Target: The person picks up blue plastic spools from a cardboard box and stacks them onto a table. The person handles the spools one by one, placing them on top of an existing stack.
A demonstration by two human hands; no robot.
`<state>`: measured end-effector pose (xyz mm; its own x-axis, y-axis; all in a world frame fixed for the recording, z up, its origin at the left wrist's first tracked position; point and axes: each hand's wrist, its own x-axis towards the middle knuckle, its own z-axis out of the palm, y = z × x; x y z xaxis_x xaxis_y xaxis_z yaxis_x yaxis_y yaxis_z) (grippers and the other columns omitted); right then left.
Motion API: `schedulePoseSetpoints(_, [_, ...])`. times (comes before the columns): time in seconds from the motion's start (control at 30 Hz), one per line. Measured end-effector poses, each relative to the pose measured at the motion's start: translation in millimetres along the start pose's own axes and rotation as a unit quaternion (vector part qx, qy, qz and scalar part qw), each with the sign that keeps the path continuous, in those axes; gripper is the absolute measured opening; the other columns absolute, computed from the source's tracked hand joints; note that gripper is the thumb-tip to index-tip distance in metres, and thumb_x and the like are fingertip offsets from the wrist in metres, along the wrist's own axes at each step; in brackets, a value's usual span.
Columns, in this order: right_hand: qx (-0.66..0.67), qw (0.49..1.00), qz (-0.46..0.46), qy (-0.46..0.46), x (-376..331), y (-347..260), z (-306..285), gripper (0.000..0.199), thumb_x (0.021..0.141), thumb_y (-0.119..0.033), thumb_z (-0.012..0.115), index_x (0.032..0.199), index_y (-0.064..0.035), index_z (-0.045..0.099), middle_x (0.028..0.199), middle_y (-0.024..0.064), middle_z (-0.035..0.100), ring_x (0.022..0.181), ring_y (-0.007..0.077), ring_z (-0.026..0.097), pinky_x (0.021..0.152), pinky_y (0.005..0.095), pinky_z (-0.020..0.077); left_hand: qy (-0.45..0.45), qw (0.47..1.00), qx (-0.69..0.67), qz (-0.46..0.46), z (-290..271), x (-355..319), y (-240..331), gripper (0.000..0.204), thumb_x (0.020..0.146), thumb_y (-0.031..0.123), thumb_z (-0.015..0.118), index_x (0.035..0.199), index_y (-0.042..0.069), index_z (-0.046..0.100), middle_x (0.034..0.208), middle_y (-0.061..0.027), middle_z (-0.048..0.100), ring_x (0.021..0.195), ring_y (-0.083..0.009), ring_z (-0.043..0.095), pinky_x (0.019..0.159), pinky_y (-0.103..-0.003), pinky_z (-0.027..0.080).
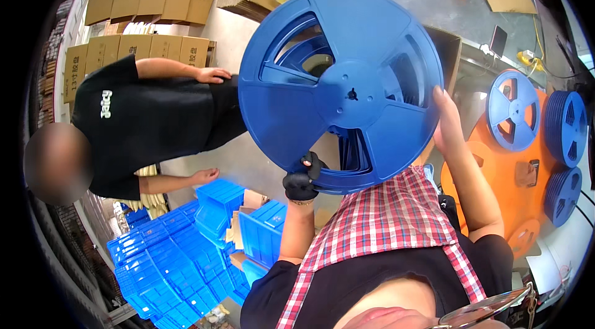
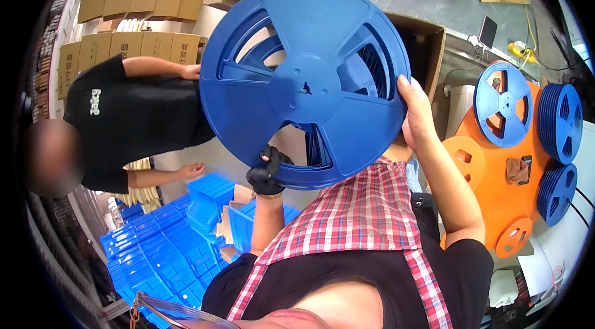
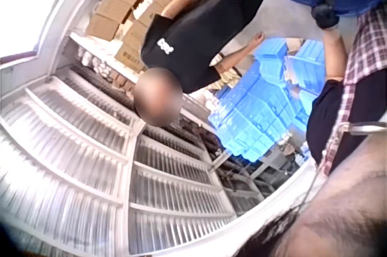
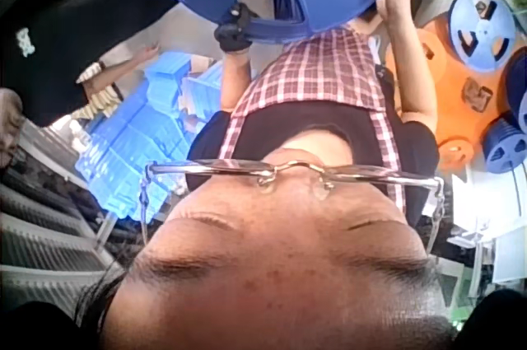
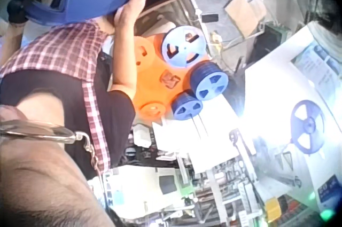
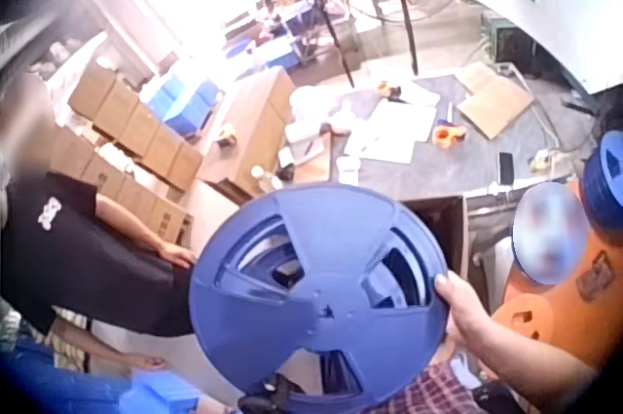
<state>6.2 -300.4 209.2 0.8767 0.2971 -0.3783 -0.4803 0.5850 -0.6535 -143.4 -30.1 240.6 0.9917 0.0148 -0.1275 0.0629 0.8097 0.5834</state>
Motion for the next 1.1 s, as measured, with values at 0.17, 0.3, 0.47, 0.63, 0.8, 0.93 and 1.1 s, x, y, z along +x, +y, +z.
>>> schedulePoseSetpoints(0.17, [-0.033, 0.977, -0.146, 0.151, -5.9, -8.0, 16.5, 0.036, 0.087, -0.015, 0.057, 0.119, -0.0010, 0.048, 0.097, 0.0030, 0.057, 0.080, 0.0080, 0.054, 0.066, 0.0236, 0.0479, 0.012, 0.998, 0.054, -0.021, -11.6, 4.1, -4.1, 0.030, 0.057, 0.003, 0.057, 0.087, 0.008, 0.051, 0.058, -0.0044, 0.045, 0.041, -0.0128, 0.037, 0.044, -0.026, 0.033])
schedulePoseSetpoints(0.3, [-0.021, 0.964, -0.204, 0.167, -17.1, -13.0, 30.7, 0.031, 0.088, -0.013, 0.055, 0.117, -0.0025, 0.050, 0.095, 0.0039, 0.059, 0.074, 0.0089, 0.056, 0.064, 0.0223, 0.0491, -0.004, 1.000, 0.001, -0.005, -27.9, 5.7, -6.9, 0.032, 0.055, 0.002, 0.059, 0.085, 0.008, 0.051, 0.060, -0.0053, 0.046, 0.042, -0.0135, 0.038, 0.046, -0.027, 0.035])
schedulePoseSetpoints(0.47, [-0.030, 0.963, -0.222, 0.152, -12.4, -22.2, 36.9, 0.029, 0.089, -0.012, 0.054, 0.116, -0.0025, 0.050, 0.091, 0.0044, 0.060, 0.069, 0.0094, 0.057, 0.063, 0.0219, 0.0494, -0.010, 1.000, -0.022, 0.010, -28.3, 13.8, -12.7, 0.033, 0.056, 0.001, 0.059, 0.086, 0.008, 0.050, 0.061, -0.0059, 0.047, 0.041, -0.0136, 0.038, 0.047, -0.027, 0.038])
schedulePoseSetpoints(0.63, [-0.030, 0.961, -0.226, 0.155, -12.8, -21.4, 36.8, 0.029, 0.089, -0.013, 0.054, 0.116, -0.0027, 0.051, 0.089, 0.0043, 0.061, 0.068, 0.0097, 0.057, 0.061, 0.0213, 0.0491, -0.032, 0.999, 0.016, 0.013, -19.4, 14.9, -5.8, 0.033, 0.057, 0.003, 0.056, 0.090, 0.005, 0.050, 0.065, -0.0083, 0.048, 0.043, -0.0128, 0.039, 0.043, -0.024, 0.036])
schedulePoseSetpoints(0.8, [-0.033, 0.960, -0.229, 0.160, -13.4, -21.4, 33.4, 0.028, 0.089, -0.014, 0.054, 0.115, -0.0028, 0.051, 0.089, 0.0044, 0.061, 0.066, 0.0102, 0.058, 0.060, 0.0209, 0.0490, 0.022, 0.998, 0.055, -0.013, -2.6, 11.1, -0.4, 0.034, 0.062, 0.006, 0.055, 0.096, 0.004, 0.052, 0.076, -0.0093, 0.056, 0.049, -0.0133, 0.046, 0.043, -0.022, 0.035])
schedulePoseSetpoints(0.93, [-0.027, 0.968, -0.190, 0.163, -15.3, -26.0, 33.3, 0.029, 0.087, -0.017, 0.057, 0.112, -0.0037, 0.053, 0.083, 0.0022, 0.059, 0.065, 0.0091, 0.057, 0.058, 0.0202, 0.0485, 0.153, 0.984, 0.093, -0.002, -3.5, 7.0, -5.5, 0.039, 0.068, 0.008, 0.059, 0.107, 0.004, 0.052, 0.086, -0.0081, 0.060, 0.068, -0.0142, 0.056, 0.055, -0.019, 0.042])
schedulePoseSetpoints(1.1, [-0.041, 0.993, -0.019, 0.109, -9.8, -27.1, 13.0, 0.030, 0.078, -0.020, 0.069, 0.100, -0.0043, 0.056, 0.077, 0.0008, 0.055, 0.064, 0.0065, 0.052, 0.057, 0.0185, 0.0453, 0.142, 0.986, 0.084, 0.016, -25.8, 8.3, -7.0, 0.040, 0.074, 0.008, 0.058, 0.113, 0.003, 0.053, 0.090, -0.0077, 0.061, 0.083, -0.0162, 0.057, 0.072, -0.026, 0.046])
